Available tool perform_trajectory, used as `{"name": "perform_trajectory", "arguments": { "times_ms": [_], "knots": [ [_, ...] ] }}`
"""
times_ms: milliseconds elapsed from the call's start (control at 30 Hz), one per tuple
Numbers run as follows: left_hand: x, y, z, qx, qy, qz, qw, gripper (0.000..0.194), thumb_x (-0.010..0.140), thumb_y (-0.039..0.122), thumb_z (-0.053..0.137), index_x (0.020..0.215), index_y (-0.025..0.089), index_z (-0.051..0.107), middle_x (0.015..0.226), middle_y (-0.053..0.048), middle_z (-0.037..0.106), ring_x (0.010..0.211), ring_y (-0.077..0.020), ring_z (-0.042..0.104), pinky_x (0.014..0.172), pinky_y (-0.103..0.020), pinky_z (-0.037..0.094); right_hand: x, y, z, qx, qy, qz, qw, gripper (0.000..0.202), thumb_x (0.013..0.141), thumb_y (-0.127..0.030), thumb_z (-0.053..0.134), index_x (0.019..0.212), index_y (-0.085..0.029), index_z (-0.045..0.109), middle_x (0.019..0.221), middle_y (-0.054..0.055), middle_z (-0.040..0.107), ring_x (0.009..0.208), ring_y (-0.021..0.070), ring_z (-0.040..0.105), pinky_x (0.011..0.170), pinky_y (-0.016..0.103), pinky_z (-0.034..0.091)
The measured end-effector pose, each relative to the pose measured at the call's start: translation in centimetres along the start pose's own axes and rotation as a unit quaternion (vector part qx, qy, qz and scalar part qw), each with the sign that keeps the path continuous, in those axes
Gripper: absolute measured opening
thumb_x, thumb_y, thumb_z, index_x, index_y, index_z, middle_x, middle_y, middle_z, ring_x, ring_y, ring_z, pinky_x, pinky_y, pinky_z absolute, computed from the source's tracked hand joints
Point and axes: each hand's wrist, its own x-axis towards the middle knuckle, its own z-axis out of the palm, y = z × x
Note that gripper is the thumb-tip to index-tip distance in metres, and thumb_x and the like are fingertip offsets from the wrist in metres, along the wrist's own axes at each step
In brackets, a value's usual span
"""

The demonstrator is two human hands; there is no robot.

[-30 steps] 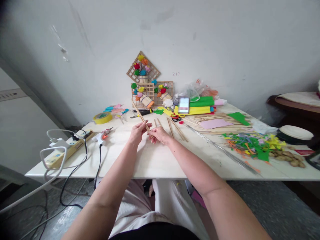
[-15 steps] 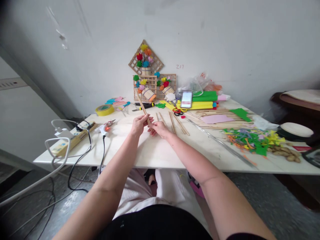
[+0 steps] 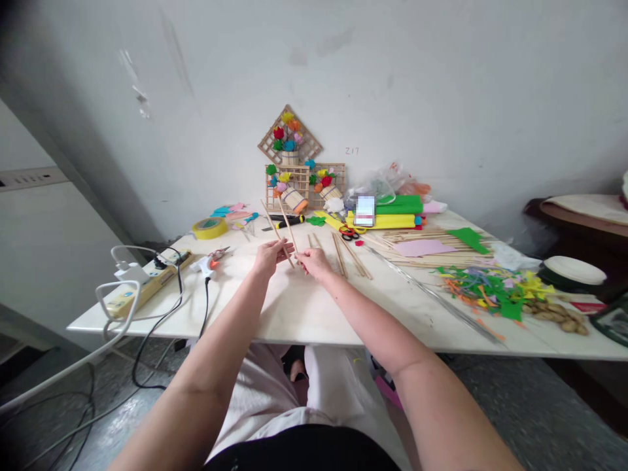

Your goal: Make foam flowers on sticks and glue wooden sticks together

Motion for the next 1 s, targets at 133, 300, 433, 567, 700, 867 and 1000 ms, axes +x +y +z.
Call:
{"name": "perform_trajectory", "arguments": {
  "times_ms": [133,300,433,567,700,867,1000],
  "knots": [
    [0.3,-1.1,-1.2,0.019,0.046,-0.018,0.999,0.029,0.069,0.038,0.069,0.075,0.010,0.061,0.078,-0.013,0.069,0.066,-0.0174,0.066,0.068,-0.030,0.051,0.2,-0.2,-0.3,-0.211,0.035,0.008,0.977,0.021,0.073,-0.033,0.056,0.057,-0.018,0.059,0.059,0.007,0.064,0.051,0.0155,0.056,0.049,0.027,0.043],
    [0.2,-2.2,-1.1,0.029,0.068,-0.032,0.997,0.027,0.071,0.036,0.068,0.075,0.011,0.059,0.075,-0.011,0.068,0.060,-0.0164,0.065,0.063,-0.029,0.051,0.2,-1.1,0.6,-0.457,0.020,0.004,0.889,0.025,0.076,-0.029,0.051,0.084,-0.017,0.071,0.089,0.015,0.069,0.088,0.0276,0.064,0.072,0.034,0.047],
    [0.1,-2.6,-0.5,0.029,0.063,-0.034,0.997,0.027,0.072,0.036,0.067,0.074,0.013,0.054,0.070,-0.009,0.068,0.058,-0.0161,0.065,0.061,-0.029,0.052,0.2,-1.9,1.1,-0.499,-0.005,0.037,0.866,0.034,0.078,-0.030,0.052,0.103,-0.015,0.068,0.102,0.019,0.066,0.101,0.0295,0.060,0.082,0.036,0.044],
    [0.3,-2.7,-0.1,0.040,0.070,-0.046,0.996,0.025,0.074,0.032,0.066,0.071,0.014,0.048,0.064,-0.006,0.066,0.054,-0.0149,0.064,0.058,-0.028,0.051,0.3,-2.0,0.8,-0.523,-0.005,0.033,0.852,0.036,0.077,-0.031,0.052,0.104,-0.011,0.068,0.103,0.021,0.065,0.099,0.0303,0.061,0.081,0.037,0.044],
    [0.2,-2.0,0.2,0.053,0.067,-0.054,0.995,0.023,0.075,0.028,0.066,0.070,0.015,0.048,0.062,-0.006,0.066,0.053,-0.0149,0.063,0.059,-0.029,0.051,0.2,-1.8,0.5,-0.538,-0.012,0.019,0.843,0.038,0.080,-0.034,0.048,0.102,-0.011,0.069,0.102,0.021,0.066,0.097,0.0305,0.061,0.079,0.038,0.044],
    [-0.5,0.7,-0.1,0.041,0.041,-0.029,0.998,0.021,0.074,0.028,0.067,0.072,0.012,0.053,0.067,-0.009,0.067,0.058,-0.0162,0.065,0.063,-0.029,0.051,-0.2,-2.2,0.2,-0.562,-0.030,-0.004,0.827,0.047,0.083,-0.044,0.045,0.104,-0.008,0.066,0.103,0.023,0.065,0.098,0.0308,0.060,0.079,0.037,0.043],
    [-0.7,3.5,-1.6,0.012,0.033,0.011,0.999,0.027,0.070,0.033,0.071,0.076,0.011,0.057,0.073,-0.010,0.068,0.065,-0.0162,0.066,0.065,-0.028,0.051,-0.2,-4.0,1.2,-0.568,-0.042,-0.076,0.818,0.040,0.087,-0.040,0.042,0.105,-0.011,0.062,0.097,0.018,0.067,0.094,0.0286,0.062,0.078,0.037,0.043]
  ]
}}
